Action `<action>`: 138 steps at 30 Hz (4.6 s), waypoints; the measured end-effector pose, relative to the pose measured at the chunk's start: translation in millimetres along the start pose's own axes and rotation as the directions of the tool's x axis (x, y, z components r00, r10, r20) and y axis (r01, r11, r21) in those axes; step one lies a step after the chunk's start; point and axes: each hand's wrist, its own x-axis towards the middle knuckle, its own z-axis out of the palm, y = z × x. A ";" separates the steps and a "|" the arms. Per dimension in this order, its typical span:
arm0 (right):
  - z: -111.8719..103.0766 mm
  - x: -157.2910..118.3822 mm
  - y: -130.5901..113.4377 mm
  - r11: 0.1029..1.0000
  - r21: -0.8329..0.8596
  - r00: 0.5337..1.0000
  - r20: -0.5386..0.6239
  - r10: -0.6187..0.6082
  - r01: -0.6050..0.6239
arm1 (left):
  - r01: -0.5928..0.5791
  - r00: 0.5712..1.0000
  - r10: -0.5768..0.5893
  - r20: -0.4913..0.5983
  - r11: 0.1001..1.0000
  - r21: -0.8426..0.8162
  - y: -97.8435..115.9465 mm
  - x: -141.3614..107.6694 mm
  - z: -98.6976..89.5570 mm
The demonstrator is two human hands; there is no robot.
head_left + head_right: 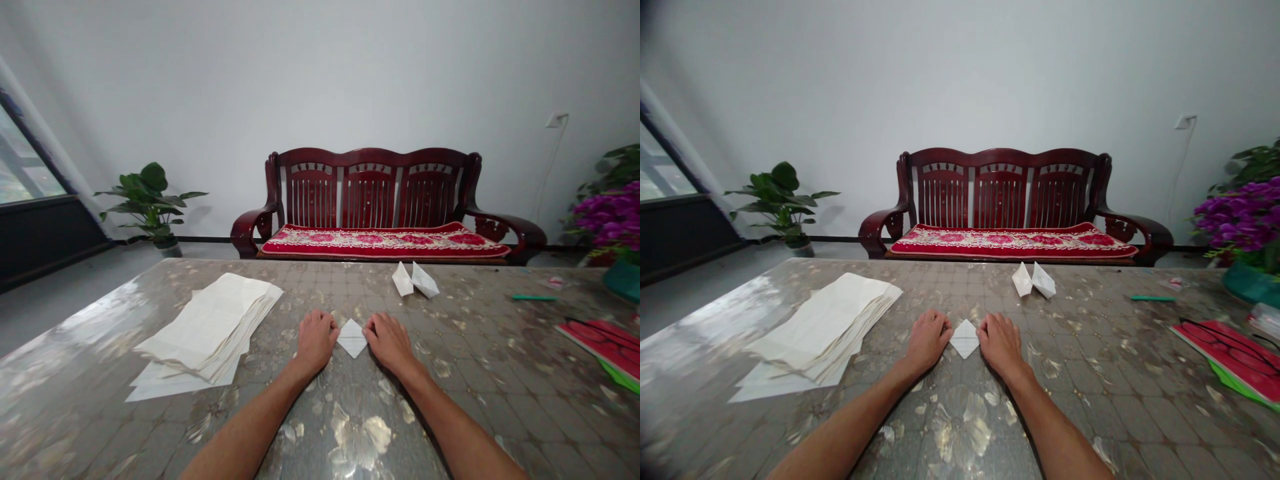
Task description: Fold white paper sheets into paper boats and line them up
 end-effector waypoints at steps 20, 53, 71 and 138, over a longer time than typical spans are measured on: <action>-8.2 -13.0 -16.8 0.911 -0.293 0.957 0.074 -0.281 0.290 | -0.354 0.932 0.333 0.144 0.921 0.163 -14.7 6.1 14.7; -24.8 -33.3 -32.7 0.881 -0.363 0.944 0.235 -0.230 0.305 | -0.327 0.937 0.301 0.179 0.935 0.140 -12.5 5.9 8.1; -21.8 -28.3 -32.9 0.853 -0.371 0.924 0.248 -0.291 0.368 | -0.465 0.833 0.492 0.255 0.871 -0.161 3.9 57.2 -11.3; -8.0 -11.5 9.2 0.962 0.032 0.960 -0.067 -0.270 0.273 | -0.288 0.957 0.287 -0.035 0.931 -0.224 -12.1 6.9 8.0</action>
